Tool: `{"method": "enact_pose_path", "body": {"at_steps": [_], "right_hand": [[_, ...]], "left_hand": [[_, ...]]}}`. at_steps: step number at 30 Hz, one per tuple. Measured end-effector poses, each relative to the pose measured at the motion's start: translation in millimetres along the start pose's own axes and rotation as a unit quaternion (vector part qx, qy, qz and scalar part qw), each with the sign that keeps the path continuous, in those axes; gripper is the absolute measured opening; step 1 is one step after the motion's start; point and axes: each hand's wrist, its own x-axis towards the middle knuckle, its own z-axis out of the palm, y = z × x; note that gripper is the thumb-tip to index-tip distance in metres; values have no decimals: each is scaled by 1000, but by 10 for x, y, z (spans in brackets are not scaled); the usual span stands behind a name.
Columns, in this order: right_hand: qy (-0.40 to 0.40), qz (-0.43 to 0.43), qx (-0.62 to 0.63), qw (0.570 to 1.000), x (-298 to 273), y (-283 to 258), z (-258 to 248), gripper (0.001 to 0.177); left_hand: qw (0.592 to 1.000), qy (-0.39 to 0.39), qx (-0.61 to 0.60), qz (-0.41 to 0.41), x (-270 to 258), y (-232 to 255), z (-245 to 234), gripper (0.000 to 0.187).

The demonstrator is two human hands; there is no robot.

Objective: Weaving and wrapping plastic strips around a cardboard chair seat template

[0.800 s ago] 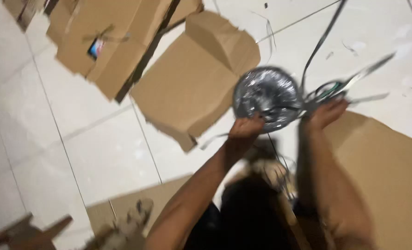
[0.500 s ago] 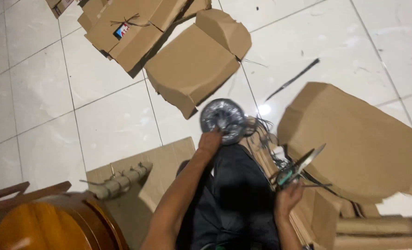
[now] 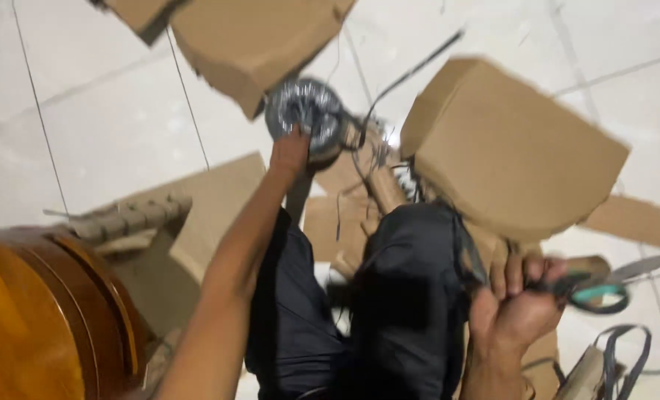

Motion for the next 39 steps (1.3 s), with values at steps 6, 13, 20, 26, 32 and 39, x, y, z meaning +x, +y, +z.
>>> {"method": "enact_pose_path", "body": {"at_steps": [6, 13, 20, 26, 32, 39], "right_hand": [[-134, 195, 122, 964, 109, 246, 816, 14], [-147, 416, 95, 892, -268, -39, 409, 14], [-270, 400, 173, 859, -411, -288, -225, 21], [-315, 338, -41, 886, -806, -573, 24, 16], [-349, 221, -115, 903, -1074, -589, -3, 14], [-405, 79, -361, 836, -1236, -302, 241, 26]], "left_hand": [[997, 67, -36, 6, -397, 232, -504, 47], [989, 145, -19, 28, -560, 208, -286, 41], [969, 230, -93, -12, -1329, 63, -340, 46], [992, 105, -22, -64, -2305, -360, -373, 52], [998, -38, 43, -39, -3441, -460, 122, 53], [987, -128, -91, -21, -3886, -374, -254, 27]]}}
